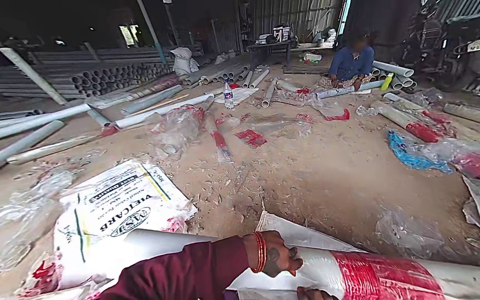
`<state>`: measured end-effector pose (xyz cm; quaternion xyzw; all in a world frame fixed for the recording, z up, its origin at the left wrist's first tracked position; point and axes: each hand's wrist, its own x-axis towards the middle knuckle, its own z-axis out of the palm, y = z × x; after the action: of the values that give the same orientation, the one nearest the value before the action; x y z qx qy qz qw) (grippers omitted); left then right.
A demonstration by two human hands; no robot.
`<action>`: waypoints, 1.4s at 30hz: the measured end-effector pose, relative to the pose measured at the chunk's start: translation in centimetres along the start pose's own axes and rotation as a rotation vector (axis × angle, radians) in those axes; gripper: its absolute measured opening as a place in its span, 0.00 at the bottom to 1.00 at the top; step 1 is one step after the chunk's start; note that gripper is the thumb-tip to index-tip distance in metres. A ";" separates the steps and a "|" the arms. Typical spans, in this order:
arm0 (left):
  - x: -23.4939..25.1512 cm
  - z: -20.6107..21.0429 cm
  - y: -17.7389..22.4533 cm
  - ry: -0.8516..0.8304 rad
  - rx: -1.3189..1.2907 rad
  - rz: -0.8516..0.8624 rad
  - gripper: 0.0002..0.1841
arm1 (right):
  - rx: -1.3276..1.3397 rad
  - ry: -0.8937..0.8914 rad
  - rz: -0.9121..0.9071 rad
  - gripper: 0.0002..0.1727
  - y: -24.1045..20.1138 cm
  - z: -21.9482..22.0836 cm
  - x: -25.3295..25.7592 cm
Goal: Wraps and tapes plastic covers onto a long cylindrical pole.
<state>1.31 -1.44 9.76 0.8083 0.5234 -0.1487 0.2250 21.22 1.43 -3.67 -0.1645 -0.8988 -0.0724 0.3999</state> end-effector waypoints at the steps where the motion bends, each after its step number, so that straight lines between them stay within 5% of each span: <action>1: -1.2 0.3 -0.9 0.031 -0.025 -0.019 0.22 | 0.028 -0.040 0.012 0.05 -1.4 0.1 1.4; 8: -4.2 4.5 -4.2 0.229 -0.294 -0.301 0.20 | 0.007 -0.174 -0.137 0.15 -2.4 2.2 3.5; 24: -0.9 5.4 -6.4 0.385 -0.089 0.162 0.22 | 0.071 -0.196 0.012 0.15 -0.6 1.6 2.8; 34: -0.4 5.3 -5.9 0.414 0.167 0.231 0.26 | -0.073 -0.089 -0.055 0.14 0.4 1.3 1.1; 39: -0.3 4.0 -2.0 0.311 0.172 -0.052 0.21 | 0.028 0.035 -0.055 0.14 1.8 2.8 -0.1; 42: 0.5 5.9 0.9 0.542 0.235 -0.157 0.19 | 0.032 0.044 -0.041 0.16 1.7 2.6 -0.1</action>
<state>2.30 -4.41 4.69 0.7960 0.6046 -0.0041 -0.0300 20.09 3.72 -5.51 -0.1378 -0.8940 -0.0699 0.4206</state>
